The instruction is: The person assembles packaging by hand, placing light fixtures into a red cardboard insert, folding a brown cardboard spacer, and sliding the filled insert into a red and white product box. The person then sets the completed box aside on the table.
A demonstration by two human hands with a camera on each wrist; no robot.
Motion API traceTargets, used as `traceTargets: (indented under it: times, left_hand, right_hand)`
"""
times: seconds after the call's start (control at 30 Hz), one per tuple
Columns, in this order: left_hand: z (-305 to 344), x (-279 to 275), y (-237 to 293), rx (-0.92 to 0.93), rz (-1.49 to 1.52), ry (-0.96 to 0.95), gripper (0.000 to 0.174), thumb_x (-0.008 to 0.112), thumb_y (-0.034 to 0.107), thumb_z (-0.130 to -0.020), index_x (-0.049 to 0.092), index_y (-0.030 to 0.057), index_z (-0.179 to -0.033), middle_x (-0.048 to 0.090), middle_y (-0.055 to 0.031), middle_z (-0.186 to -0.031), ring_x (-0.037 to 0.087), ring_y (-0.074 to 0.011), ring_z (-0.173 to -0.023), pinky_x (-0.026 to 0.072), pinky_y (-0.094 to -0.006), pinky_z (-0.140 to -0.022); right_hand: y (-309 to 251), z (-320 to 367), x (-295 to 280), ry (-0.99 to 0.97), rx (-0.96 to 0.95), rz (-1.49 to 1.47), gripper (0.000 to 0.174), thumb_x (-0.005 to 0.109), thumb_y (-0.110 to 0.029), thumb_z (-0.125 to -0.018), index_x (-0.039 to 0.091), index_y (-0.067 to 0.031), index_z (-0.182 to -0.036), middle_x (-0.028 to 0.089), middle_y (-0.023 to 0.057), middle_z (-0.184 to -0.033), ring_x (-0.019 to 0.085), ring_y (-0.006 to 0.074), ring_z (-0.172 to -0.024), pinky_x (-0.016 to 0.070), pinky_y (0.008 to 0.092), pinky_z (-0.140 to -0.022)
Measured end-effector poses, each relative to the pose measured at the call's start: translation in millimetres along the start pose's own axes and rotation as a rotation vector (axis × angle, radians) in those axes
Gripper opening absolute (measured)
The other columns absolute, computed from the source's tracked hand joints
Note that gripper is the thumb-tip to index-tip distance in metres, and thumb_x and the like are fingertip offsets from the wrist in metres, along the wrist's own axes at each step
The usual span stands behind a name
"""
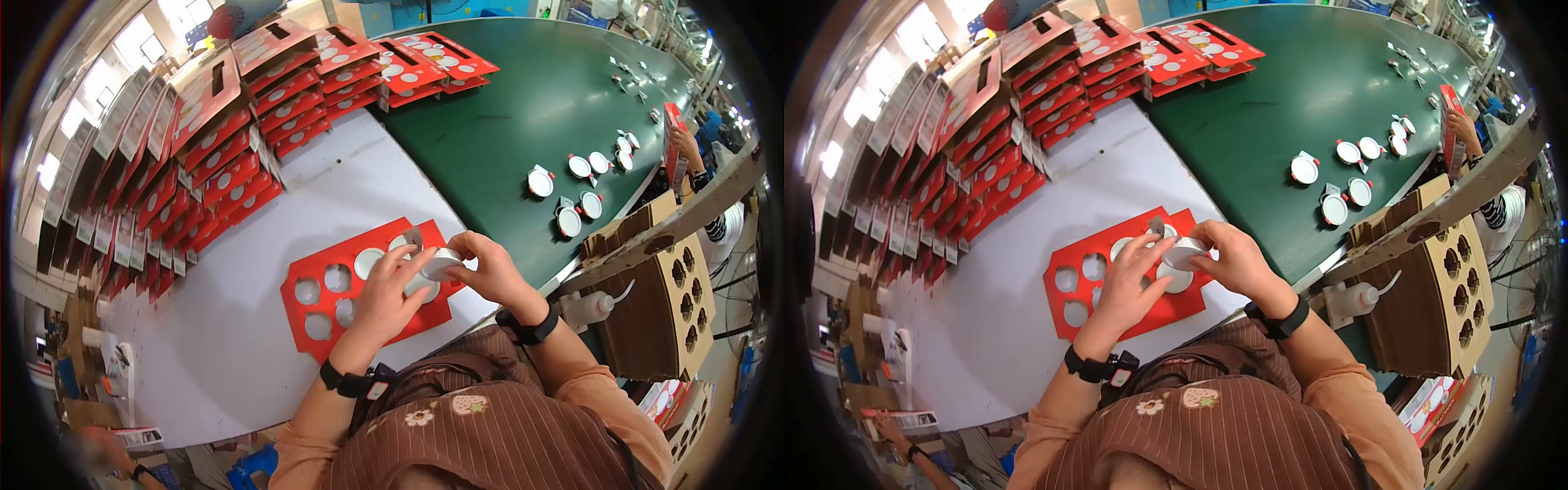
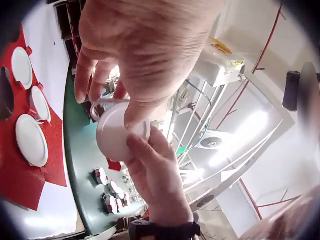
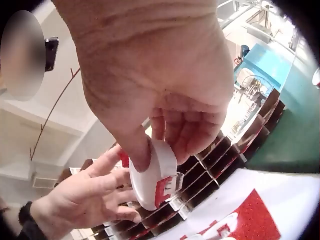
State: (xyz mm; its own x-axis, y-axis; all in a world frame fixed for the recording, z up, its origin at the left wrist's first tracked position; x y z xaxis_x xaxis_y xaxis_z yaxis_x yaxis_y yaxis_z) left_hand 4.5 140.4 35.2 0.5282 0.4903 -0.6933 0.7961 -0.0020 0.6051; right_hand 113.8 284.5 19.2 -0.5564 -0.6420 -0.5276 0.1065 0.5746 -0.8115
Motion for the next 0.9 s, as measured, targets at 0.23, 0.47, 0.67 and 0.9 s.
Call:
traceTargets:
  times: [0.23, 0.47, 0.67, 0.9]
  left_hand:
    - [18.9, -2.2, -3.8, -0.243, 0.504, -0.298, 0.045, 0.066, 0.006, -0.08, 0.055, 0.0136, -0.123, 0.057, -0.0019, -0.111, 0.055, -0.0108, -0.094, 0.0486, -0.0253, -0.071]
    - [58.9, 22.1, -26.7, -0.531, 0.888, -0.279, 0.046, 0.058, 0.003, -0.088, 0.042, 0.0059, -0.131, 0.055, -0.0077, -0.113, 0.059, -0.0127, -0.084, 0.0534, -0.0252, -0.064]
    - [107.3, 29.3, -91.1, -0.883, 0.65, 0.008, 0.054, 0.062, 0.02, -0.088, 0.037, 0.0045, -0.134, 0.044, -0.0132, -0.129, 0.059, -0.0172, -0.09, 0.0558, -0.03, -0.066]
    - [116.6, 31.1, -120.5, -1.286, 1.009, 0.032, 0.023, 0.057, 0.028, -0.089, 0.051, 0.0087, -0.101, 0.052, -0.0035, -0.094, 0.06, -0.0141, -0.068, 0.0474, -0.0246, -0.05]
  right_hand:
    - [-21.9, 20.6, 9.5, -0.287, -0.007, -0.215, 0.034, 0.074, -0.004, -0.073, 0.059, -0.0011, -0.103, 0.063, 0.0083, -0.088, 0.061, 0.0164, -0.079, 0.0492, 0.0305, -0.075]
    - [-24.5, 29.3, 31.3, -0.406, 0.084, -0.151, 0.034, 0.068, -0.015, -0.085, 0.057, 0.0024, -0.112, 0.064, 0.0075, -0.085, 0.06, 0.0131, -0.079, 0.049, 0.0284, -0.072]
    - [12.9, 29.6, 51.9, -0.414, 0.28, -0.146, 0.03, 0.064, -0.019, -0.086, 0.06, 0.0033, -0.106, 0.063, 0.0121, -0.075, 0.061, 0.0172, -0.066, 0.0487, 0.0303, -0.063]
    - [10.4, 15.5, 78.5, -0.359, 0.386, -0.149, 0.032, 0.061, -0.02, -0.087, 0.057, 0.0052, -0.106, 0.062, 0.0175, -0.073, 0.063, 0.0208, -0.063, 0.0493, 0.0322, -0.059]
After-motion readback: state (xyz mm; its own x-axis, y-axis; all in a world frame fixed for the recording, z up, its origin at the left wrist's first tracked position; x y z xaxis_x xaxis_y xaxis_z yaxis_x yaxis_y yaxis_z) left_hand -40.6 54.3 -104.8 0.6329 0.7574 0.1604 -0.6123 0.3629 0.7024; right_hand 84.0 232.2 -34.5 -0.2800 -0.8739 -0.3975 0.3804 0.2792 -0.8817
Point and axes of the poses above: each hand's wrist, its own z-axis away from the middle knuckle, its own x-axis out of the palm, y = z × x, the point moved 5 cm from there along -z, towards the middle knuckle
